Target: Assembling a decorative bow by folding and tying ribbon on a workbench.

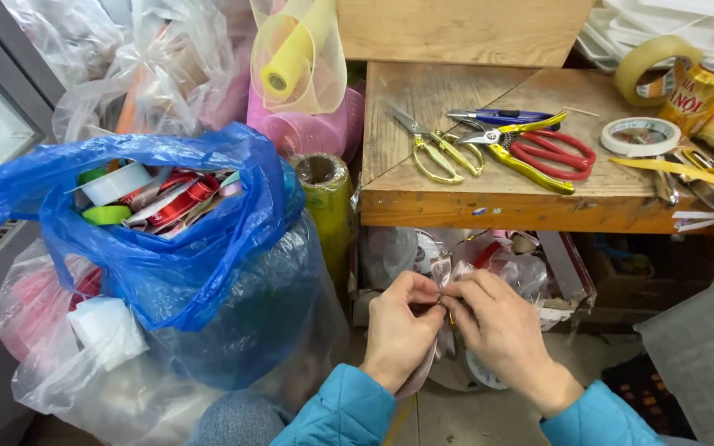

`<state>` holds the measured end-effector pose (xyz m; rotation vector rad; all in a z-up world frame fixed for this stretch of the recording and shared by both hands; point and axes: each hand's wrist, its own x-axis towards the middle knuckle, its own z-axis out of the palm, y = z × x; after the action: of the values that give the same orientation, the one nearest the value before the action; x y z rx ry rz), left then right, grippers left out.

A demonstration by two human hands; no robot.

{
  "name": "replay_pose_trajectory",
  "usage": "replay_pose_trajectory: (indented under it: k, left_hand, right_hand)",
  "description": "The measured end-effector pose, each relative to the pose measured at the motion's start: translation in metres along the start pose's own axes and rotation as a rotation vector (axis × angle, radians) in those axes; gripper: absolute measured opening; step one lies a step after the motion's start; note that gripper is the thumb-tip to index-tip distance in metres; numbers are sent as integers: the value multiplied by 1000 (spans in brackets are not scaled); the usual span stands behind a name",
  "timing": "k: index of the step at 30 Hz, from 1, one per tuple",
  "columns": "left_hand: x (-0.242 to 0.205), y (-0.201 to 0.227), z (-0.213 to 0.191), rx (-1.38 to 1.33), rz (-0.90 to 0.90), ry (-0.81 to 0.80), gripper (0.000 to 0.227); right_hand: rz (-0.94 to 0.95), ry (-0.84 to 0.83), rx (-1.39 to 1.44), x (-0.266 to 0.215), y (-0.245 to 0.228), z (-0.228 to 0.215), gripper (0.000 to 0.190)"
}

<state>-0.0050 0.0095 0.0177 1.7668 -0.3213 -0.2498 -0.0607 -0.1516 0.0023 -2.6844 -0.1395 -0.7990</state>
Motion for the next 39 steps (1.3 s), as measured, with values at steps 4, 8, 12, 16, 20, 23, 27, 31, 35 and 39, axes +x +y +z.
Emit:
replay_pose_trajectory:
  k: [4, 8, 12, 16, 20, 23, 27, 31, 35, 39]
  left_hand:
    - [1, 0, -3, 13, -39, 15, 14]
    - [9, -13, -11, 129, -19, 112, 18]
    - [5, 4, -17, -43, -93, 117, 12]
    - [5, 7, -9, -693, -227, 73, 11]
    - [-1, 22, -20, -920, -301, 88, 15]
    - [-7, 31, -27, -947, -356, 146, 12]
    - [-7, 25, -32, -902, -336, 214, 13]
    - [-3, 8, -27, -851, -258, 292, 11]
    - [-8, -1, -8, -986, -189, 252, 8]
    - [-42, 28, 18, -891, -254, 152, 3]
  right_hand:
    - [8, 51, -17, -1, -11, -5, 12]
    - [233, 62, 237, 14, -5, -28, 18]
    - [185, 287, 126, 54, 50, -44, 12]
    - [-27, 530, -80, 90, 121, -24, 6]
    - [-74, 502, -356, 111, 178, 19, 5]
    - [-29, 409, -503, 111, 188, 30, 16]
    - [73, 275, -351, 118, 127, -9, 25]
    - [157, 43, 253, 89, 10, -67, 34]
    - [-165, -224, 464, 18, -46, -62, 75]
    - [193, 27, 794, -2, -46, -78, 22]
